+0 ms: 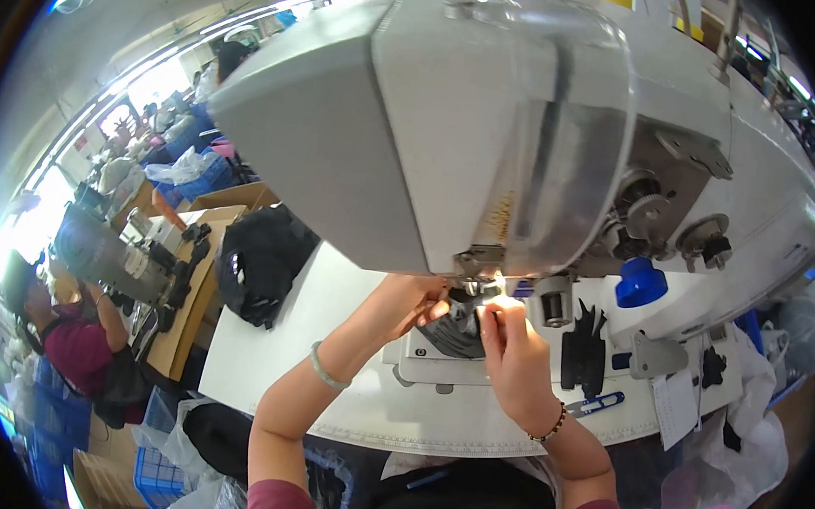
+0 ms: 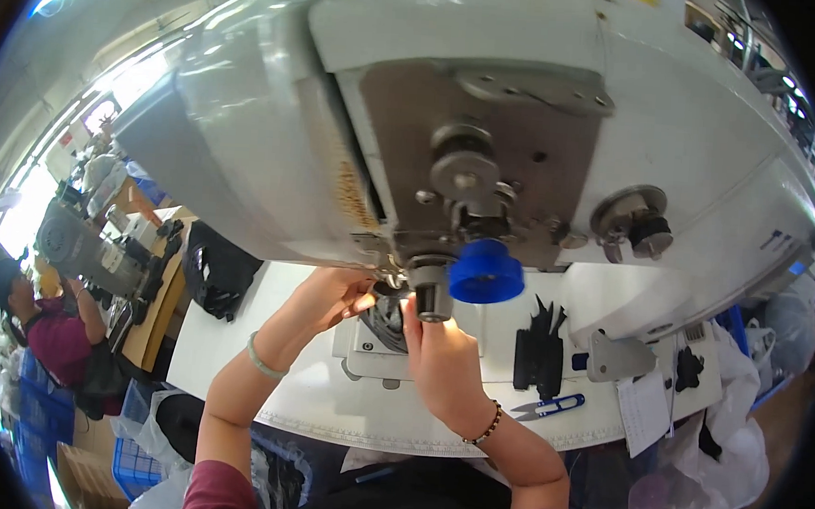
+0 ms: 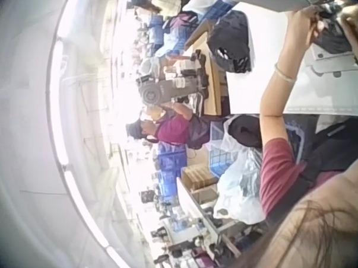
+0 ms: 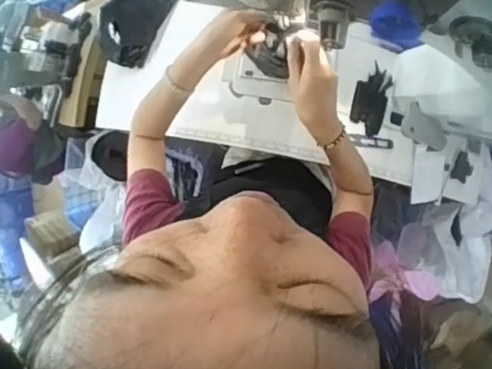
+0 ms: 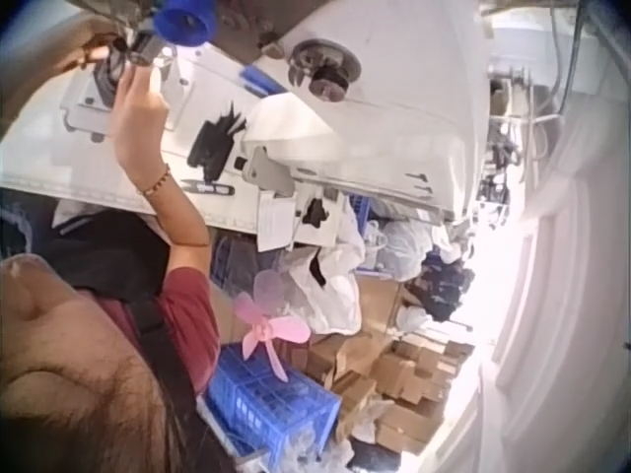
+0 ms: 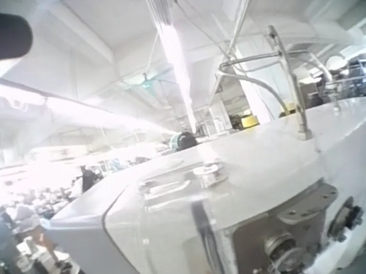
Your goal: Stitching together various components of a shoe upper using an industrial sewing machine.
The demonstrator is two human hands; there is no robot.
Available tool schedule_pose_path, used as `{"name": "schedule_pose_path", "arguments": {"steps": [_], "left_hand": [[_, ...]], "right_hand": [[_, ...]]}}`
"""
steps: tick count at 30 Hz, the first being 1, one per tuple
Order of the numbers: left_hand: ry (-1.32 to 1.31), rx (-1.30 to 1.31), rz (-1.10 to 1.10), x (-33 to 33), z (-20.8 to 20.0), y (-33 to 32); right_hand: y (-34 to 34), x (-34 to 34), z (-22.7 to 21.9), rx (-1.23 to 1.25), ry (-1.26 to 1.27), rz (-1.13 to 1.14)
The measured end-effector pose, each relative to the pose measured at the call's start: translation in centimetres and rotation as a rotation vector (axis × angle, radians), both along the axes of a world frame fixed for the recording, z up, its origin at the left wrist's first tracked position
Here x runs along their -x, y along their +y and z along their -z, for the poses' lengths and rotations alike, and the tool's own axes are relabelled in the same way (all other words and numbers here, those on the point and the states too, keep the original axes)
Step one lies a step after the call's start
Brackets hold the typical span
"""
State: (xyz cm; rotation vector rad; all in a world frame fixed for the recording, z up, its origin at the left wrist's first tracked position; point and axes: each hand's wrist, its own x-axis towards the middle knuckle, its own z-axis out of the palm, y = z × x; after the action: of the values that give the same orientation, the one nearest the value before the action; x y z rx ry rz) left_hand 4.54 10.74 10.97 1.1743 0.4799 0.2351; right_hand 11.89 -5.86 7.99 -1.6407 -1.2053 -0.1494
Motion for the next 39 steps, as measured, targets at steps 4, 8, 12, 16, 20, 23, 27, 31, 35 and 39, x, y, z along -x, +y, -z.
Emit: {"name": "schedule_pose_path", "arguments": {"steps": [4,8,12,16,20,23,27,31,35,39], "left_hand": [[0.127,0.016,-0.024,-0.8,-0.3,0.1],[-0.013,-0.038,0.055,-0.9,-0.7,-0.4],[-0.077,-0.117,0.013,-0.9,0.5,-0.1],[-0.101,-0.153,0.02,-0.7,0.3,-0.4],[-0.142,-0.199,-0.024,-0.9,0.5,-1.4],[-0.117,-0.326,-0.068,1.5,0.1,-2.3],[-0.141,-0.853,0.16,6.2,-0.4,-1.9],[-0.051,-0.899,0.356,12.2,-2.2,-1.3],[-0.03,-0.745,0.199,13.6,-3.1,-1.1],[-0.063,-0.699,0.172,13.3,-2.5,-1.1]], "right_hand": [[0.3,0.0,0.6,0.025,-0.003,0.139],[-0.3,-0.2,0.5,0.003,0.116,0.108],[0.1,-0.2,0.8,-0.015,0.314,0.015],[0.5,0.2,0.6,-0.078,0.319,-0.012],[0.0,0.8,0.5,-0.124,0.329,-0.021],[-0.8,3.0,0.3,-0.042,0.372,-0.146],[-3.2,3.9,0.3,0.117,0.113,-0.2],[-1.1,4.9,-3.1,0.291,0.024,-0.507],[1.6,3.4,-3.8,0.454,0.379,-0.627],[2.6,1.7,-3.9,0.442,0.317,-0.68]]}}
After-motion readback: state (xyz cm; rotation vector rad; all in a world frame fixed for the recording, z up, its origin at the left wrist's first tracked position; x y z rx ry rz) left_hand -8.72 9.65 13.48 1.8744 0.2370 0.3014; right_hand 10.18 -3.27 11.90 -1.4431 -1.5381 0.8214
